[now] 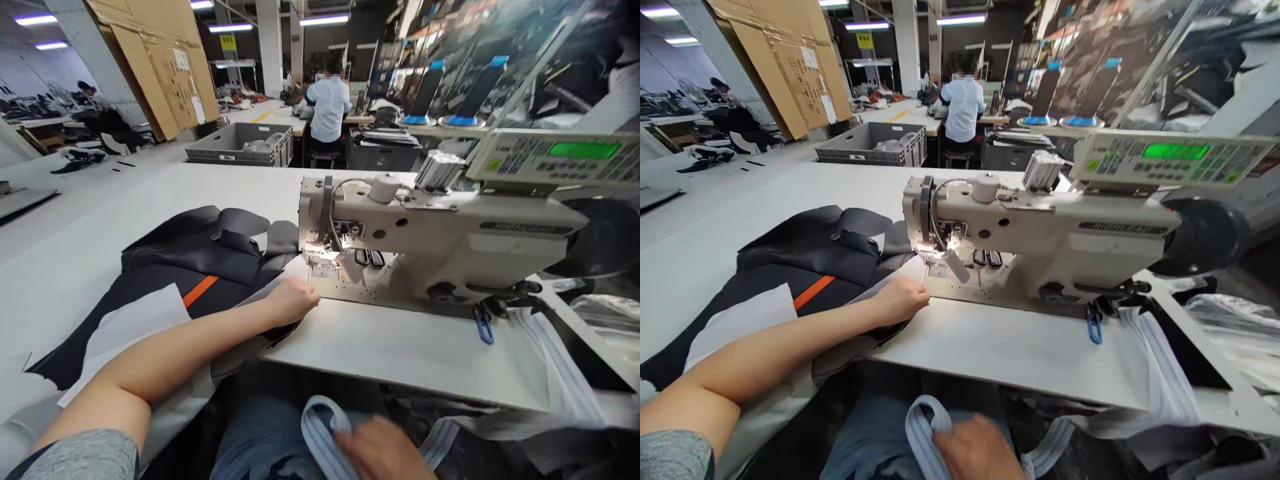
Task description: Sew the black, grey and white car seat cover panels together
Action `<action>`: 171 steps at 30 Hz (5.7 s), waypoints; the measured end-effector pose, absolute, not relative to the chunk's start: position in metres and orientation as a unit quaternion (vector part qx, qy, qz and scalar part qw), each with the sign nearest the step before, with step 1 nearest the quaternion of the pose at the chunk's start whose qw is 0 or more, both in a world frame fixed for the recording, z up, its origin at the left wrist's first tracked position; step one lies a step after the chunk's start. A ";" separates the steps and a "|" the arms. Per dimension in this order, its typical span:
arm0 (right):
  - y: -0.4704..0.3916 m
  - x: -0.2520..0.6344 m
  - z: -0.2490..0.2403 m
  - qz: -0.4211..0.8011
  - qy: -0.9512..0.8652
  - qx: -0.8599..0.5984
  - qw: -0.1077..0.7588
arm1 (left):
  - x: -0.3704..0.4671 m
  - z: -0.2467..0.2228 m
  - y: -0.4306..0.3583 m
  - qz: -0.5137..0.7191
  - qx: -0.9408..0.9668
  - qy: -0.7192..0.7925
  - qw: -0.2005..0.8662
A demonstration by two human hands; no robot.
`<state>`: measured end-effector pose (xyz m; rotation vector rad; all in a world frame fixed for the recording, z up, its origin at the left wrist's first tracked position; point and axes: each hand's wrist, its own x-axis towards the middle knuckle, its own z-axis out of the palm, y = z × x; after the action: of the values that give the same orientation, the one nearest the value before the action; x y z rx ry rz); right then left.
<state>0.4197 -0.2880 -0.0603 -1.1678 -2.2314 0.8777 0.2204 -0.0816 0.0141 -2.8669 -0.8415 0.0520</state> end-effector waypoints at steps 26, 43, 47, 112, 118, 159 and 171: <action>-0.252 0.406 -0.056 0.491 -0.703 -0.467 0.215 | 0.230 0.041 -0.136 -0.010 -0.886 -0.175 -0.430; -0.269 0.427 -0.026 0.038 -0.904 -0.346 0.248 | 0.225 0.018 -0.093 -0.079 -0.958 -0.206 0.182; -0.281 0.400 -0.049 0.116 -0.951 -0.278 0.063 | 0.224 0.007 -0.083 -0.009 -0.954 -0.276 0.120; -0.054 0.394 -0.042 -0.017 -0.877 -0.442 0.188 | 0.214 0.026 -0.066 0.142 -0.871 -0.445 -0.153; -0.046 0.388 -0.046 -0.038 -0.866 -0.469 0.166 | 0.220 0.023 -0.064 0.134 -0.874 -0.448 -0.131; -0.075 0.413 -0.042 0.050 -0.851 -0.470 0.230 | 0.217 0.034 -0.104 0.086 -0.753 -0.497 -0.422; -0.077 0.379 -0.031 -0.016 -0.921 -0.289 0.259 | 0.164 0.043 -0.122 -0.125 -0.550 -0.526 -0.637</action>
<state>0.3787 -0.0773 -0.0305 -0.7844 -2.4967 -0.0444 0.1638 -0.1222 0.0430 -3.2261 -3.0836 -0.7314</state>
